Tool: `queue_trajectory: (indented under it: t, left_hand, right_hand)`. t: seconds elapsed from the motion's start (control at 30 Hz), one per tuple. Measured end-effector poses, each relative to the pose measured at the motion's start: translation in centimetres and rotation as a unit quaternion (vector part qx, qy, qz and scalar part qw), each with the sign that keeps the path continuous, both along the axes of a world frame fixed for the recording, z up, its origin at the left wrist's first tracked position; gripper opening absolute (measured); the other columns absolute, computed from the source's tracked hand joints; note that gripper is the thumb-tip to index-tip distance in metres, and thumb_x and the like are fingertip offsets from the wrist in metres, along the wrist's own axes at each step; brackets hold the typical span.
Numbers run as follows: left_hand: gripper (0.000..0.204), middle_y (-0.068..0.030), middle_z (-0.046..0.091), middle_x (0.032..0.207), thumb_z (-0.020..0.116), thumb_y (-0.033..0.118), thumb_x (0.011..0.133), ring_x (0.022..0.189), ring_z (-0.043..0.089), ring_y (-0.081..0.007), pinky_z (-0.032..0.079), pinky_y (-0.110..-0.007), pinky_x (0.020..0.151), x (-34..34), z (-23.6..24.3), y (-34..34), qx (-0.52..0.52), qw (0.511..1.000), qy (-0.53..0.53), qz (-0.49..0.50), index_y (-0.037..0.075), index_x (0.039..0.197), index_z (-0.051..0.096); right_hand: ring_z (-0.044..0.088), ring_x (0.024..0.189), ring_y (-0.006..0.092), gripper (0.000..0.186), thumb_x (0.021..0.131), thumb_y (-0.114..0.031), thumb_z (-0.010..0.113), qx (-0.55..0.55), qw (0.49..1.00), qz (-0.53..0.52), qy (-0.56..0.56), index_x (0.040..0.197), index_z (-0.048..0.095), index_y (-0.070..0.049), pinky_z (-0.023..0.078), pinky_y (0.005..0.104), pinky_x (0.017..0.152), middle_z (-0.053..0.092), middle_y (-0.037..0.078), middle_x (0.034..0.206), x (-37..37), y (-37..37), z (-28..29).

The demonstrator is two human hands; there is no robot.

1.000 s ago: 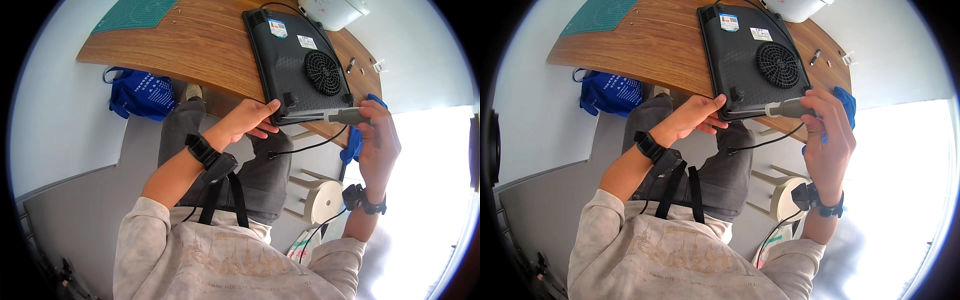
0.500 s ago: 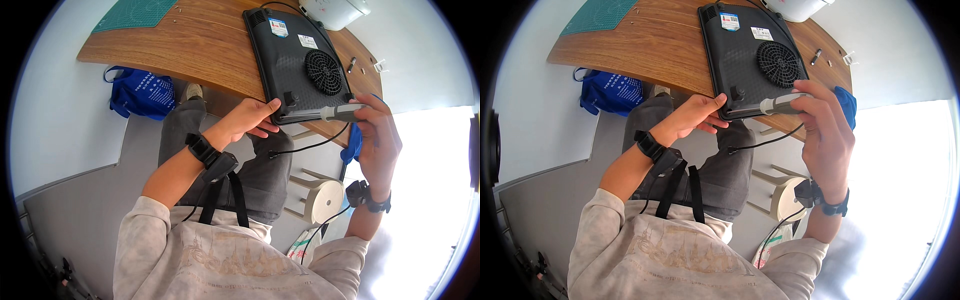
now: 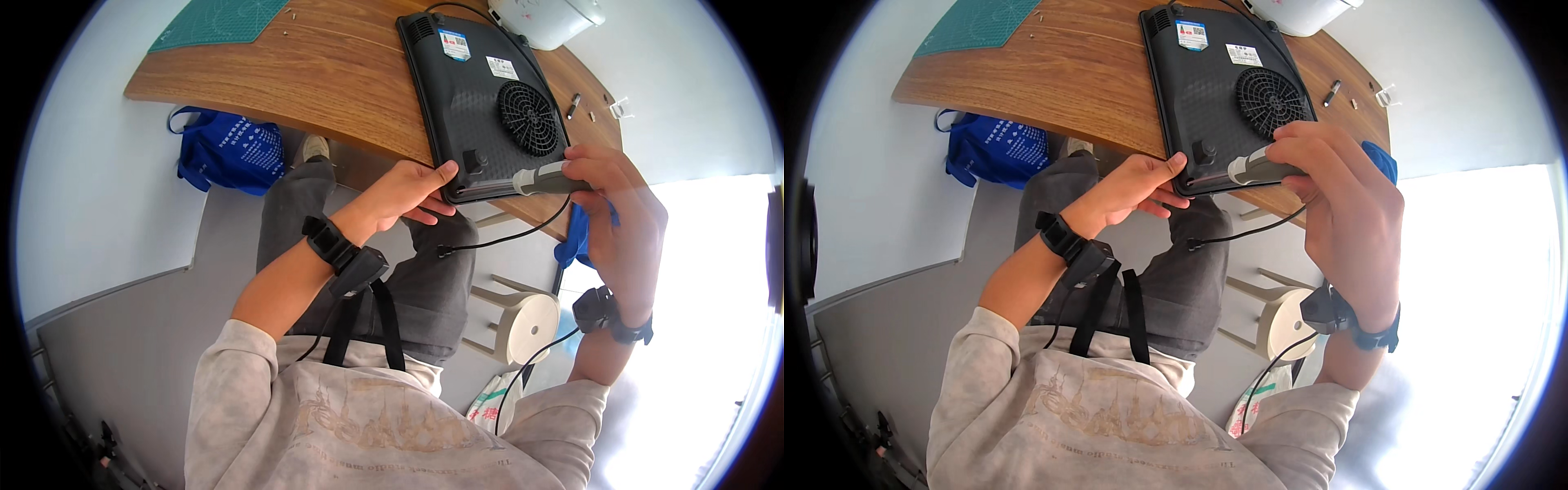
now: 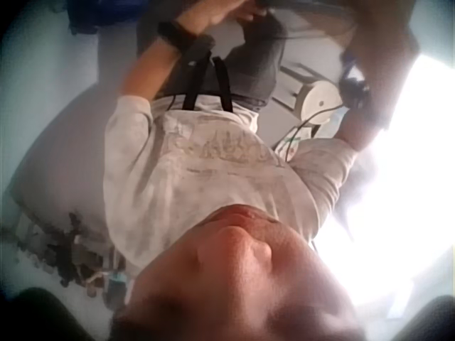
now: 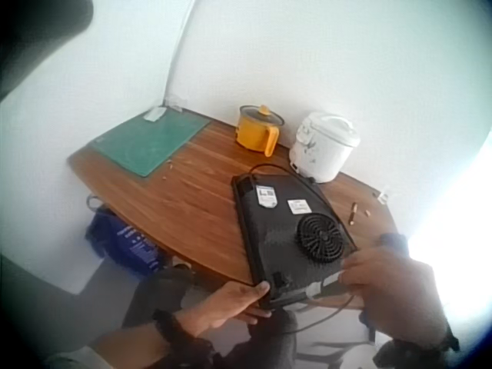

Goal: The person places a black induction cooktop on a wooden table, flips it over, and uses a screwdriver to remove several screws from the underside. They then reinsert the screws and tighten them, completing the disassembly and reassembly of the cooktop's base.

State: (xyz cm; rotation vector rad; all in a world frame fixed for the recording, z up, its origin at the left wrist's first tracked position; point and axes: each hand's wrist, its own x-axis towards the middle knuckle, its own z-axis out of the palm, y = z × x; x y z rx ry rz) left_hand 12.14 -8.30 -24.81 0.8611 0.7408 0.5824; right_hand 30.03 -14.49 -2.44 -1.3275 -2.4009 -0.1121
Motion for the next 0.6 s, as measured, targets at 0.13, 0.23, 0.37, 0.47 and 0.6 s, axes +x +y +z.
queue_trajectory:
  t: [0.13, 0.23, 0.37, 0.47, 0.6]
  left_hand:
    - [0.064, -0.0085, 0.073, 0.103, 0.059, 0.065, 0.093, 0.096, 0.073, -0.0196, 0.057, -0.03, 0.069, -0.2, 0.0, 0.0, -0.003, 1.0, -0.001, 0.002, 0.003, 0.102, 0.071]
    - [0.064, -0.0083, 0.073, 0.103, 0.059, 0.065, 0.093, 0.096, 0.073, -0.0195, 0.057, -0.03, 0.069, -0.1, 0.0, -0.1, -0.011, 1.0, -0.002, -0.002, 0.003, 0.103, 0.071]
    - [0.064, -0.0083, 0.074, 0.102, 0.06, 0.065, 0.093, 0.094, 0.073, -0.0192, 0.057, -0.03, 0.068, -0.1, 0.1, -0.1, -0.006, 1.0, -0.004, 0.002, 0.003, 0.104, 0.071]
    - [0.063, -0.0093, 0.073, 0.101, 0.06, 0.063, 0.094, 0.093, 0.074, -0.0193, 0.058, -0.029, 0.067, 0.0, 0.2, -0.2, -0.009, 1.0, -0.008, 0.005, 0.002, 0.103, 0.071]
    - [0.061, -0.0107, 0.073, 0.101, 0.06, 0.061, 0.095, 0.093, 0.074, -0.0199, 0.06, -0.029, 0.067, -0.1, 0.3, 0.1, -0.009, 1.0, 0.005, 0.007, 0.001, 0.103, 0.071]
  right_hand:
    - [0.065, 0.072, 0.0206, 0.023, 0.076, 0.001, 0.08, -0.005, 0.999, -0.044, -0.012, 0.096, 0.07, -0.002, 0.053, 0.0282, 0.061, 0.069, 0.008, 0.091, -0.3, 0.0, 0.0]
    - [0.06, 0.06, 0.0198, 0.031, 0.071, -0.018, 0.089, 0.017, 0.999, -0.036, -0.011, 0.09, 0.07, -0.003, 0.048, 0.027, 0.053, 0.065, 0.007, 0.079, -0.7, -0.6, -0.4]
    - [0.05, 0.05, 0.0183, 0.04, 0.07, -0.031, 0.091, 0.078, 0.996, -0.022, -0.043, 0.073, 0.061, -0.004, 0.037, 0.0296, 0.044, 0.055, 0.005, 0.063, -1.7, -0.7, -1.6]
    - [0.043, 0.045, 0.0185, 0.046, 0.075, -0.034, 0.088, 0.117, 0.988, -0.034, -0.094, 0.067, 0.052, -0.007, 0.03, 0.032, 0.042, 0.046, 0.003, 0.057, -1.9, -0.8, -1.9]
    - [0.043, 0.046, 0.0194, 0.039, 0.085, -0.033, 0.081, 0.143, 0.985, -0.044, -0.09, 0.074, 0.053, -0.007, 0.031, 0.0317, 0.043, 0.048, 0.004, 0.062, -2.5, 0.0, -2.4]
